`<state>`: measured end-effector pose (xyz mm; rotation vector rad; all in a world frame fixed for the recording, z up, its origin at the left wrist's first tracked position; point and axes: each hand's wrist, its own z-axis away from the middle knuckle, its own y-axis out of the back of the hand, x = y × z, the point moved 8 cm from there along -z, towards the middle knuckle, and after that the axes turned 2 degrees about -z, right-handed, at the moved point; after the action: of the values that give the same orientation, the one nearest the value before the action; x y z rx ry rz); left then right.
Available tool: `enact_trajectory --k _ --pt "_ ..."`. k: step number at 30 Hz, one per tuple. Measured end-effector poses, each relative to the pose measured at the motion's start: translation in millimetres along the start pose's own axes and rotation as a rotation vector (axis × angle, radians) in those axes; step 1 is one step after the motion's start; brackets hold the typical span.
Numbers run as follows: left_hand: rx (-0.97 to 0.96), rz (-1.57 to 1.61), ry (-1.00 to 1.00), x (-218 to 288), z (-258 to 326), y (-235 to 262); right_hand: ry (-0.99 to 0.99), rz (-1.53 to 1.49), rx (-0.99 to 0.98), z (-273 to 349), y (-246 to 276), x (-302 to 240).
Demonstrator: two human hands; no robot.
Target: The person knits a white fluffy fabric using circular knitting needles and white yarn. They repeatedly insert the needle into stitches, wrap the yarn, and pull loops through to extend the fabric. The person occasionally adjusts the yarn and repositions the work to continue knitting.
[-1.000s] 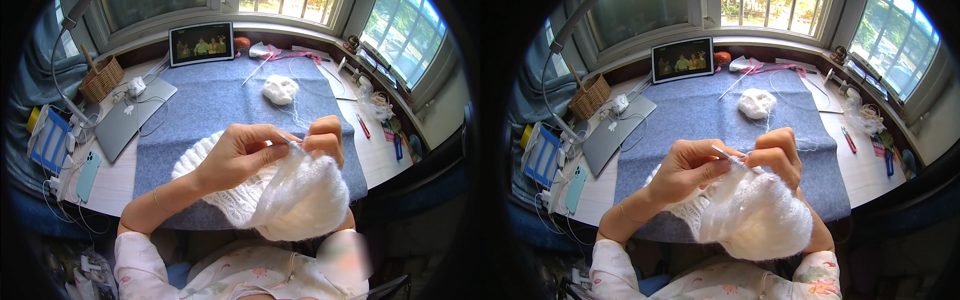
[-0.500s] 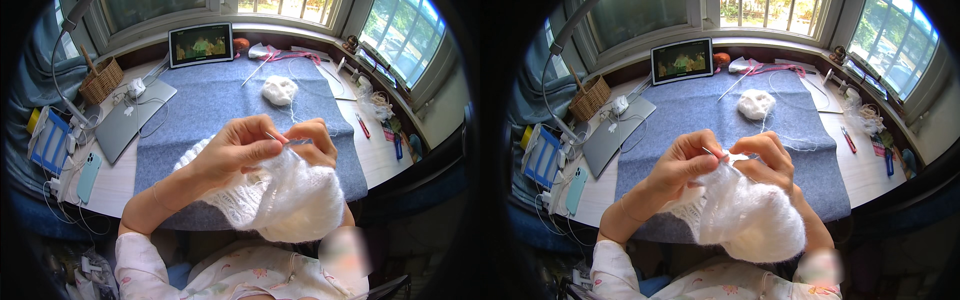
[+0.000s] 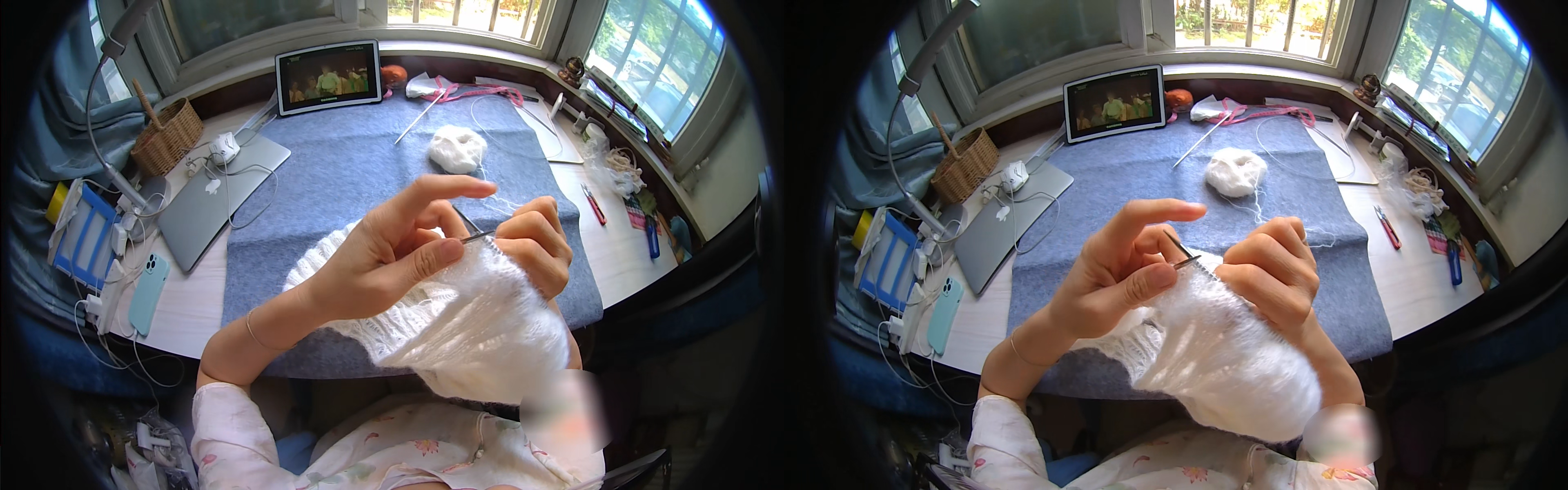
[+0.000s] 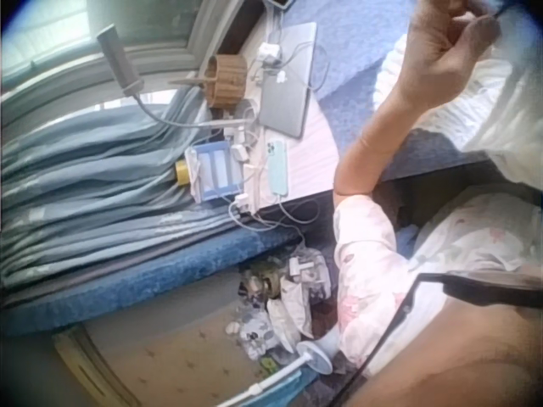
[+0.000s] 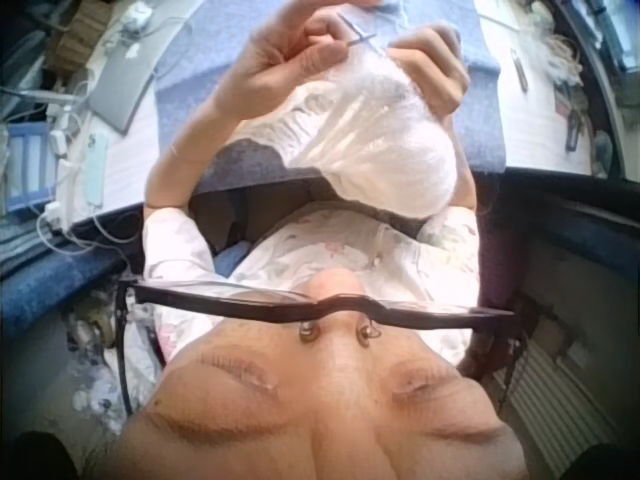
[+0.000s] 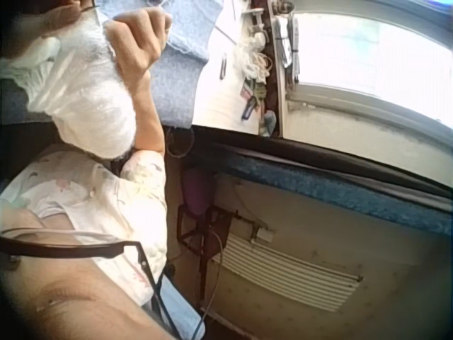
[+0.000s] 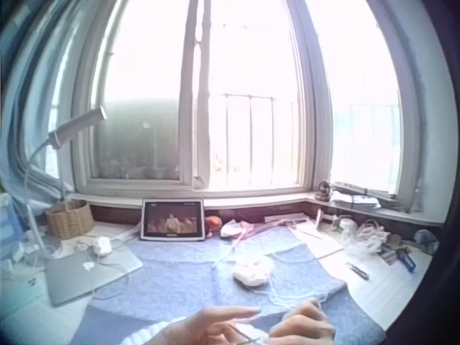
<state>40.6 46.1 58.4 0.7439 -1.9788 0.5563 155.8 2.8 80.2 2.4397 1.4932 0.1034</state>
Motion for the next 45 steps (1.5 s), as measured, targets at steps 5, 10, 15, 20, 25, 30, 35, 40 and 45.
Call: enact_trajectory --k 5,10,15,20,25,30,35,40,45 --pt "-0.146 -0.191 -0.068 6.5 -0.3 -11.9 -0.022 0.038 0.034 2.8 7.1 0.2" --pt "-0.128 -0.154 0.027 0.8 2.4 -5.2 -0.02 0.061 0.043 2.7 5.8 0.0" --pt "0.003 0.02 0.093 -3.7 0.9 1.6 -0.028 0.078 0.082 2.8 11.0 2.8" --pt "-0.063 -0.208 0.109 -8.5 -3.2 4.5 -0.017 0.076 0.098 2.0 16.2 2.4" --pt "0.038 -0.169 0.262 -11.7 0.7 12.5 -0.032 0.02 0.117 6.1 18.3 4.9" --pt "0.127 -0.088 0.214 -12.8 -0.1 18.1 -0.001 0.053 0.047 2.5 14.1 -2.2" --pt "0.182 -0.042 0.174 -10.2 0.5 18.5 -0.02 0.068 0.034 2.5 10.4 -0.5" --pt "0.192 0.005 0.205 -9.9 2.0 19.7 -0.041 0.1 0.047 2.6 8.4 2.2" --pt "0.16 -0.013 0.242 -18.7 4.2 13.0 -0.082 0.091 -0.018 0.3 0.9 8.1"
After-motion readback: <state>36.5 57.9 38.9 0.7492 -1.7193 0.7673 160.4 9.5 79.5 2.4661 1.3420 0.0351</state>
